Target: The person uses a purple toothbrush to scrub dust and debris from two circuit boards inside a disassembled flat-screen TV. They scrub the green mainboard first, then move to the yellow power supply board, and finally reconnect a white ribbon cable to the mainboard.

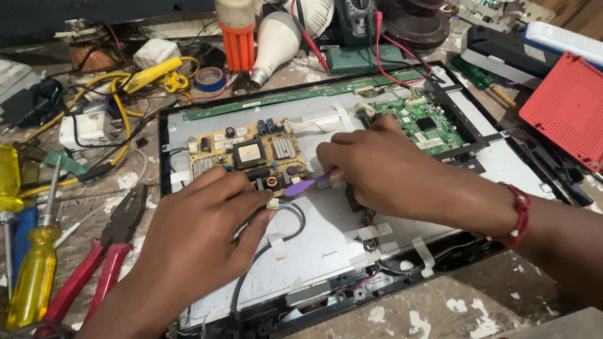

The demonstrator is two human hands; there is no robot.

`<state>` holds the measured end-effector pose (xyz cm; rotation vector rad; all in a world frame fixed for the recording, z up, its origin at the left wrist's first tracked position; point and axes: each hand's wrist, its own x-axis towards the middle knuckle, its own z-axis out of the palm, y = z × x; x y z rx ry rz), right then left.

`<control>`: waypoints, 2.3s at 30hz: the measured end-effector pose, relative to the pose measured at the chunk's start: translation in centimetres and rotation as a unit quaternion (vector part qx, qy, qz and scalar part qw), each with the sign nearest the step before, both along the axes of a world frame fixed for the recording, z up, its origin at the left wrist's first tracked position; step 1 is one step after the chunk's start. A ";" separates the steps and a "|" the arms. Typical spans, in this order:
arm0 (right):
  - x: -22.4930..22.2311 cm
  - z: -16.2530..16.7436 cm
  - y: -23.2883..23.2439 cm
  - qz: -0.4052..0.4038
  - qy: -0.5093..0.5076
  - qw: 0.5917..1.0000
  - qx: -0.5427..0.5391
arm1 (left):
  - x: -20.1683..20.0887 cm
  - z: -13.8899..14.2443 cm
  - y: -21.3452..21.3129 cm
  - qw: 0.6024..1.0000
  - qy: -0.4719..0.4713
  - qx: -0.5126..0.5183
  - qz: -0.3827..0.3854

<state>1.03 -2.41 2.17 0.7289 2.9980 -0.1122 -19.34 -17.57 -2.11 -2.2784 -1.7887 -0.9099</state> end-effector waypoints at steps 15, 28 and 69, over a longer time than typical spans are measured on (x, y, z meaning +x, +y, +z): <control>-0.3 0.3 -0.4 -0.004 0.033 0.999 -0.010 | 0.0 0.2 -0.1 1.000 -0.008 -0.008 0.002; -0.2 0.7 -0.5 0.021 0.033 0.999 -0.007 | -0.1 0.1 -0.2 1.000 -0.014 -0.008 -0.005; 1.1 0.7 3.4 0.066 0.064 0.995 0.041 | 0.0 0.0 -0.2 1.000 -0.018 -0.015 -0.002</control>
